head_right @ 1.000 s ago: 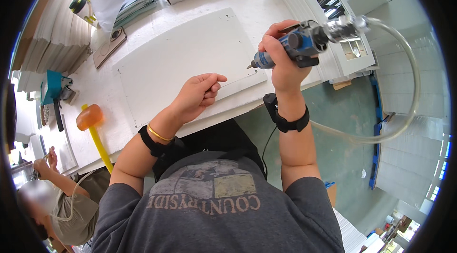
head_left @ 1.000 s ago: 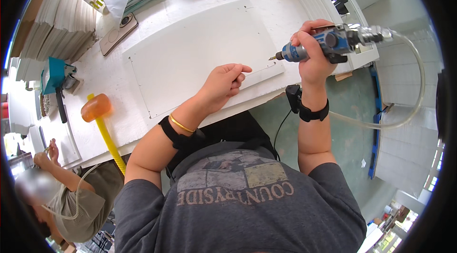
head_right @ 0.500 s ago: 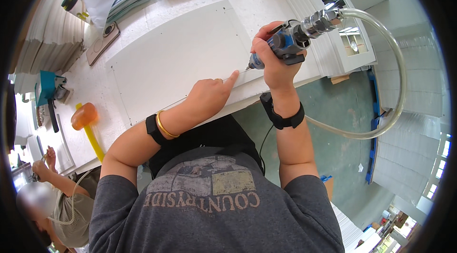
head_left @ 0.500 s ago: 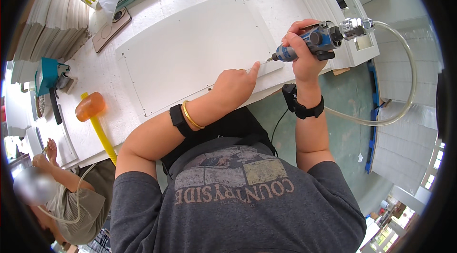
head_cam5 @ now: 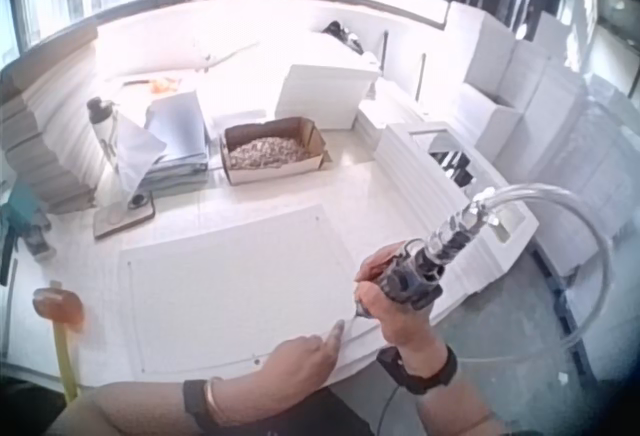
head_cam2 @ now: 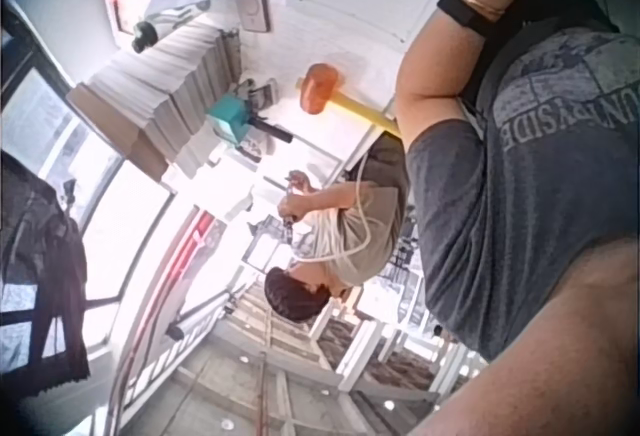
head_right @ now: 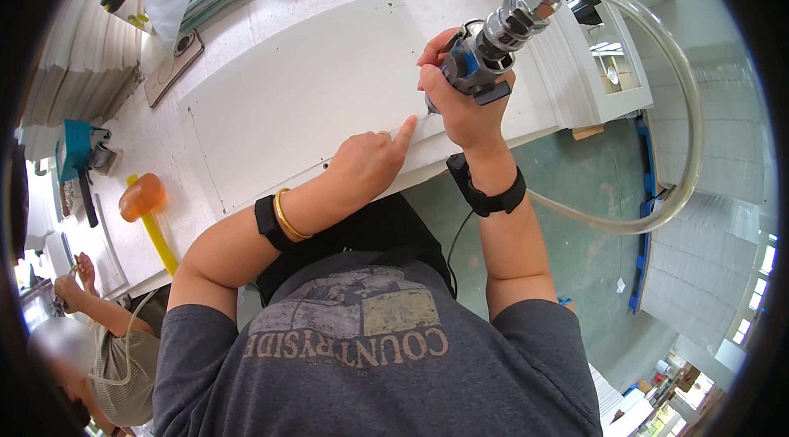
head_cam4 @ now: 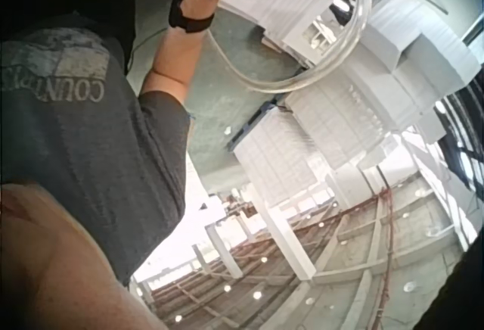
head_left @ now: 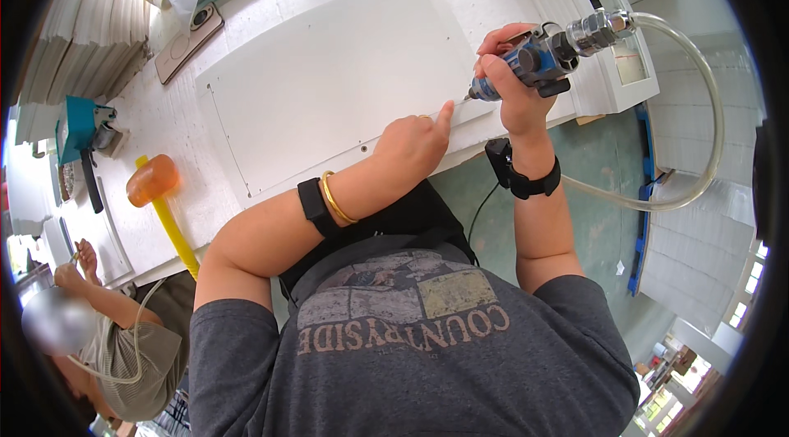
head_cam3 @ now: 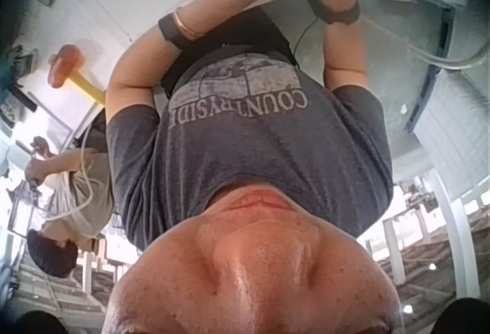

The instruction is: Assembling a white furniture frame using a mallet and an electric screwdriver to secure components.

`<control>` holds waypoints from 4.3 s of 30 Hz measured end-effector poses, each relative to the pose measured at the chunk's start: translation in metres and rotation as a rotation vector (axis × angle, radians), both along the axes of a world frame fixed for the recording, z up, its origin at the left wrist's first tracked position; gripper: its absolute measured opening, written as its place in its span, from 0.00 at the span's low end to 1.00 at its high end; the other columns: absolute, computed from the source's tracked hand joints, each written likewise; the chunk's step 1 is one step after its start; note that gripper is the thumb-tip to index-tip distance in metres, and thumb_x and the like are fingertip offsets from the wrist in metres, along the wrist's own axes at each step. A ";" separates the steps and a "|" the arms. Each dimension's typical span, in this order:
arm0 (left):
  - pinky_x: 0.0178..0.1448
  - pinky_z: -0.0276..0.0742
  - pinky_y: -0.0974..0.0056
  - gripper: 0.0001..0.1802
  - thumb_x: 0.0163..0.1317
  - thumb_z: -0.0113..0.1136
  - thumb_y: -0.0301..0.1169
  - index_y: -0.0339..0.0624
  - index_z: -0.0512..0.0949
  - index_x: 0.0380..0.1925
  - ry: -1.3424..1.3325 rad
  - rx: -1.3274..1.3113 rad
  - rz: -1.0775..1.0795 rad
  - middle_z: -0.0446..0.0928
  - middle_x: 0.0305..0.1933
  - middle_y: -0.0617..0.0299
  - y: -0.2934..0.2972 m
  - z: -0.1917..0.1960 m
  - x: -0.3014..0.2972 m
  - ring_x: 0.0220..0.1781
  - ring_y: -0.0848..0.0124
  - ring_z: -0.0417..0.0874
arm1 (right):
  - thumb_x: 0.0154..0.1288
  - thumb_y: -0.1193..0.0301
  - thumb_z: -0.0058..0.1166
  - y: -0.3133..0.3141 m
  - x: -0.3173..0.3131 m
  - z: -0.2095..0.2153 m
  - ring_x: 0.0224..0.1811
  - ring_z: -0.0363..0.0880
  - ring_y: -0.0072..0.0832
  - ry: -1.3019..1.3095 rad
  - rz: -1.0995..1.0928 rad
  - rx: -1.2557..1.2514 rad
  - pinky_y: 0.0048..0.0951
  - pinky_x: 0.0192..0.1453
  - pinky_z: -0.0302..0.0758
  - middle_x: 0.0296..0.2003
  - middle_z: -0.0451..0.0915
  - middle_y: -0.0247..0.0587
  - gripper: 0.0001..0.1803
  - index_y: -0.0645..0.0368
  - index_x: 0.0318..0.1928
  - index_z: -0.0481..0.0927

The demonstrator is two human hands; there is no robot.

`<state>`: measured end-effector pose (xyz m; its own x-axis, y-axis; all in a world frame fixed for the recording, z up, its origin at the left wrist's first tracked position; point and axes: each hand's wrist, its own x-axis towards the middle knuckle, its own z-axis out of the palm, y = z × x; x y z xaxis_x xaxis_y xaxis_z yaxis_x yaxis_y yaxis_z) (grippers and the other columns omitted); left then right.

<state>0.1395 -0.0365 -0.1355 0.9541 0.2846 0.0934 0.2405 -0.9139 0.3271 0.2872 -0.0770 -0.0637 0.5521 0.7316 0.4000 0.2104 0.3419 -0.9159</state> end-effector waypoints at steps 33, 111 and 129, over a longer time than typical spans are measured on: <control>0.32 0.70 0.77 0.12 0.66 0.39 0.29 0.34 0.72 0.37 -0.132 -2.101 0.435 0.74 0.32 0.60 0.051 0.025 -0.005 0.29 0.79 0.70 | 0.44 0.82 0.55 -0.004 0.008 0.008 0.24 0.74 0.21 0.018 0.204 -0.032 0.20 0.30 0.72 0.26 0.76 0.38 0.12 0.64 0.35 0.75; 0.37 0.69 0.75 0.14 0.66 0.39 0.26 0.29 0.72 0.44 -0.115 -2.044 0.358 0.74 0.34 0.59 0.038 0.030 -0.021 0.33 0.78 0.69 | 0.49 0.81 0.52 -0.008 0.022 0.002 0.23 0.75 0.26 0.114 -0.040 0.234 0.29 0.33 0.75 0.27 0.75 0.42 0.10 0.64 0.35 0.72; 0.24 0.60 0.81 0.13 0.68 0.43 0.34 0.34 0.72 0.37 -0.150 -2.019 0.319 0.72 0.25 0.67 0.048 0.029 -0.035 0.22 0.84 0.64 | 0.48 0.79 0.52 0.009 0.015 -0.008 0.21 0.74 0.22 0.055 -0.037 0.083 0.22 0.27 0.72 0.21 0.74 0.36 0.05 0.65 0.28 0.73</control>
